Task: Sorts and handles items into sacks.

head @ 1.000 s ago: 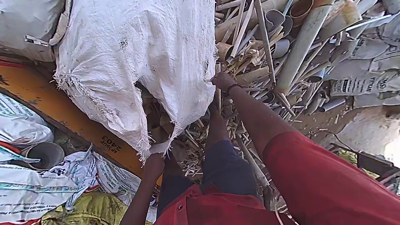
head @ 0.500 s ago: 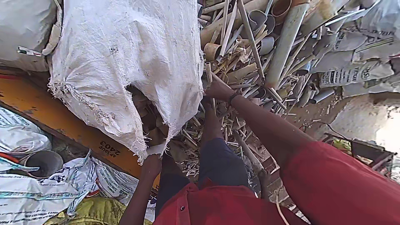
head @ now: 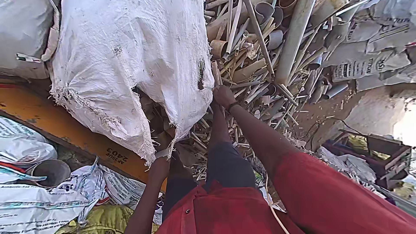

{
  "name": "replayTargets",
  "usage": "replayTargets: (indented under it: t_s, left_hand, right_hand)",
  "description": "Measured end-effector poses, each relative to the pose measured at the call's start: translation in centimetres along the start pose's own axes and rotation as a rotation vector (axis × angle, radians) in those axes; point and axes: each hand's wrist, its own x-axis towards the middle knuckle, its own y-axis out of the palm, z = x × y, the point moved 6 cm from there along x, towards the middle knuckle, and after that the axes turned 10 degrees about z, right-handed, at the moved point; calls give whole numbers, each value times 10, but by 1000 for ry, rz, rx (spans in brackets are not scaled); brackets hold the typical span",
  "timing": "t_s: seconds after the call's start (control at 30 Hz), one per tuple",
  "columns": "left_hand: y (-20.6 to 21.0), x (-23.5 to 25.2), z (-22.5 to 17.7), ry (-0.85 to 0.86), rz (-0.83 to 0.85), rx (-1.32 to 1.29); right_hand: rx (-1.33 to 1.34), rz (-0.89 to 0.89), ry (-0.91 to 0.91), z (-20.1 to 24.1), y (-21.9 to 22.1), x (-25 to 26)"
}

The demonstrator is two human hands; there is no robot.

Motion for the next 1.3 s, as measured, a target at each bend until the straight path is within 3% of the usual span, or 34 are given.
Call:
replayTargets:
  t_s: [0.23,0.37,0.53,0.7,0.8,0.9,1.1,1.23,1.3]
  left_hand:
    - [1,-4,-4,-28,8,57]
    - [5,-3,-2,-21,14,84]
    - [9,-1,-1,-6,19,101]
    - [6,-6,-7,-34,36,156]
    - [2,-11,-3,-32,19,176]
    - [9,-11,0,-1,-10,182]
    - [10,-11,0,-17,-72,175]
    - [1,-19,3,-23,-91,148]
    - [-1,-20,1,-17,-82,154]
  right_hand:
    - [-18,128,115,32,40,51]
    - [10,276,6,41,59,60]
    - [-72,405,-45,38,16,25]
    - [-252,319,-32,64,34,59]
    - [-69,203,61,79,69,62]
    - [71,202,42,69,78,31]
    - [28,232,-35,28,66,-78]
    - [15,487,-96,33,145,-165]
    - [56,521,-95,34,170,-180]
